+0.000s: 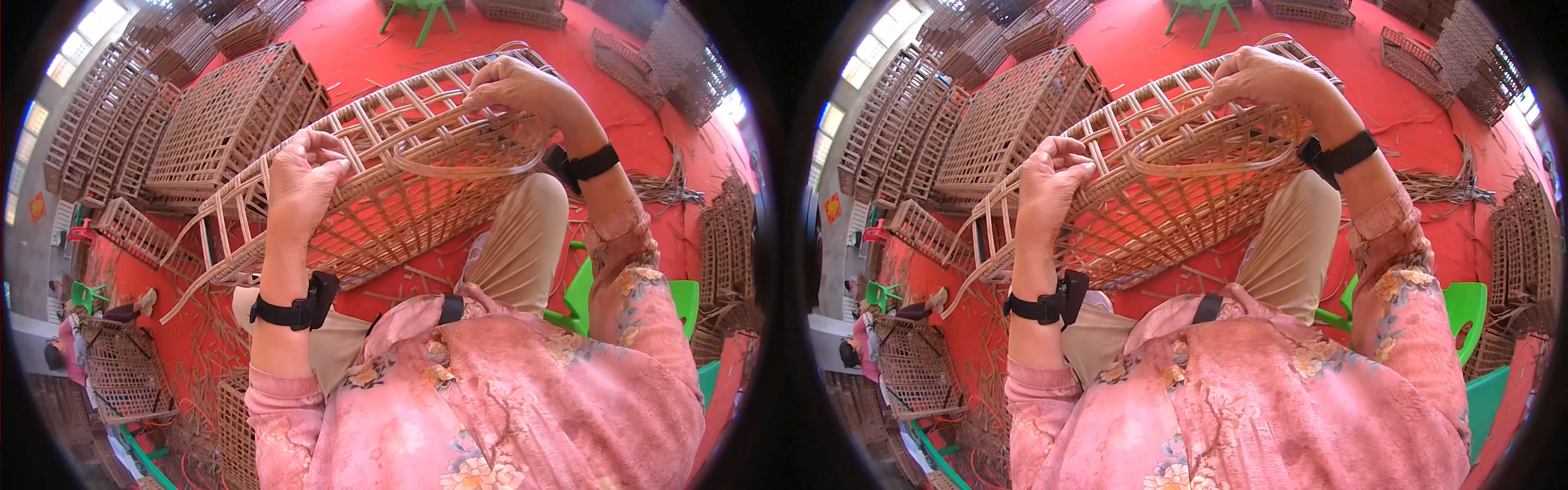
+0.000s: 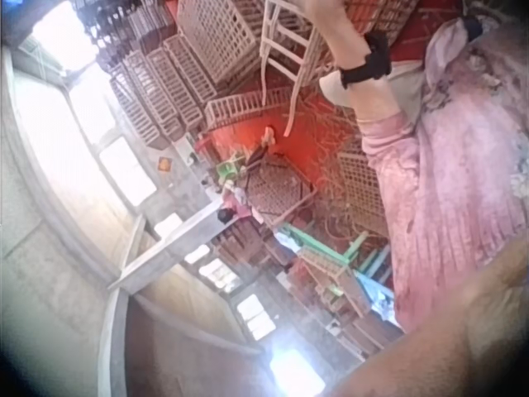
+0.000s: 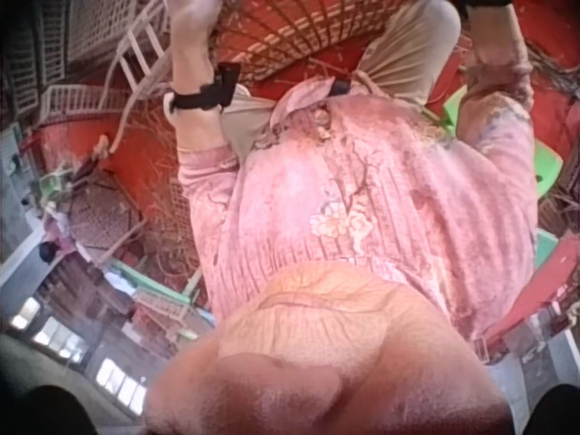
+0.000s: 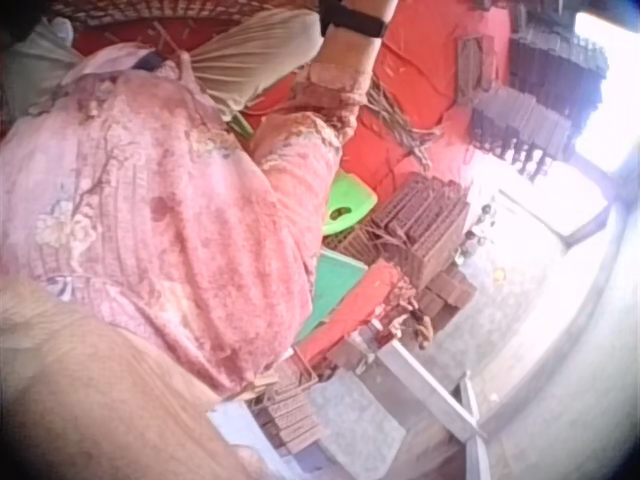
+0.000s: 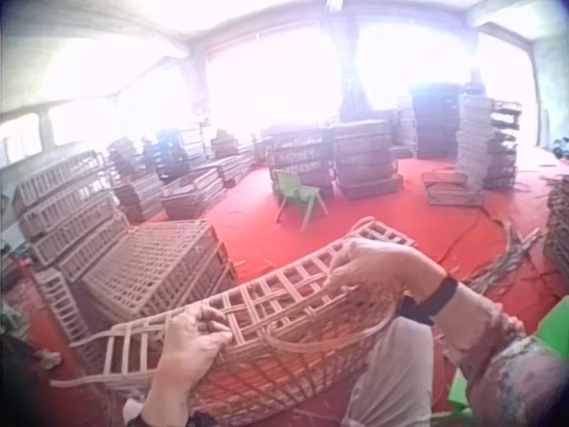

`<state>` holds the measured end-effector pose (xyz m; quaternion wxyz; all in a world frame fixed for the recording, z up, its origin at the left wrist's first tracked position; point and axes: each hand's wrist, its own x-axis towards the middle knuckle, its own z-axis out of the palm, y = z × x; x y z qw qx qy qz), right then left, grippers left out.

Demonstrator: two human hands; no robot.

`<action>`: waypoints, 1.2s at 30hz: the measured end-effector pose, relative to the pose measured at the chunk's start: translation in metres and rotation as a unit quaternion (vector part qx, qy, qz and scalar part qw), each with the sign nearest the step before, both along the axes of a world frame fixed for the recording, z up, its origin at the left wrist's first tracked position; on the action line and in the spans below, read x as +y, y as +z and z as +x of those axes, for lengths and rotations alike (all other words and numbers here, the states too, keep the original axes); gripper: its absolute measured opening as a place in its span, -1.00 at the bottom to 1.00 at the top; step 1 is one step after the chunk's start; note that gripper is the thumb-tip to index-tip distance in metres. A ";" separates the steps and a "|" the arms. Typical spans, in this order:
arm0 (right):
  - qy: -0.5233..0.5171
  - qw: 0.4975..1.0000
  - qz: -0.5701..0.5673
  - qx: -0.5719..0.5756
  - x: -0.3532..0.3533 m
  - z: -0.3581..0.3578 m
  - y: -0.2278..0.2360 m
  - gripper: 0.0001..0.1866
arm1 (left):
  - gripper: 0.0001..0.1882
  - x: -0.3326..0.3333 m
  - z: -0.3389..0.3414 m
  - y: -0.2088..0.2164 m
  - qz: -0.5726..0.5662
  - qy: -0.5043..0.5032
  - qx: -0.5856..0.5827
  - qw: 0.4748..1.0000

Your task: The recorder is weaving strips of rattan into a wooden frame to construct a basket.

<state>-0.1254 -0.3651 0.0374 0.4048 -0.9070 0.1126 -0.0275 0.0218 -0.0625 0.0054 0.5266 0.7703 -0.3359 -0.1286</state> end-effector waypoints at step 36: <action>0.044 0.995 -0.032 -0.081 0.057 0.039 -0.021 -0.74 | -0.66 0.062 0.043 0.021 0.113 -0.084 0.027 0.990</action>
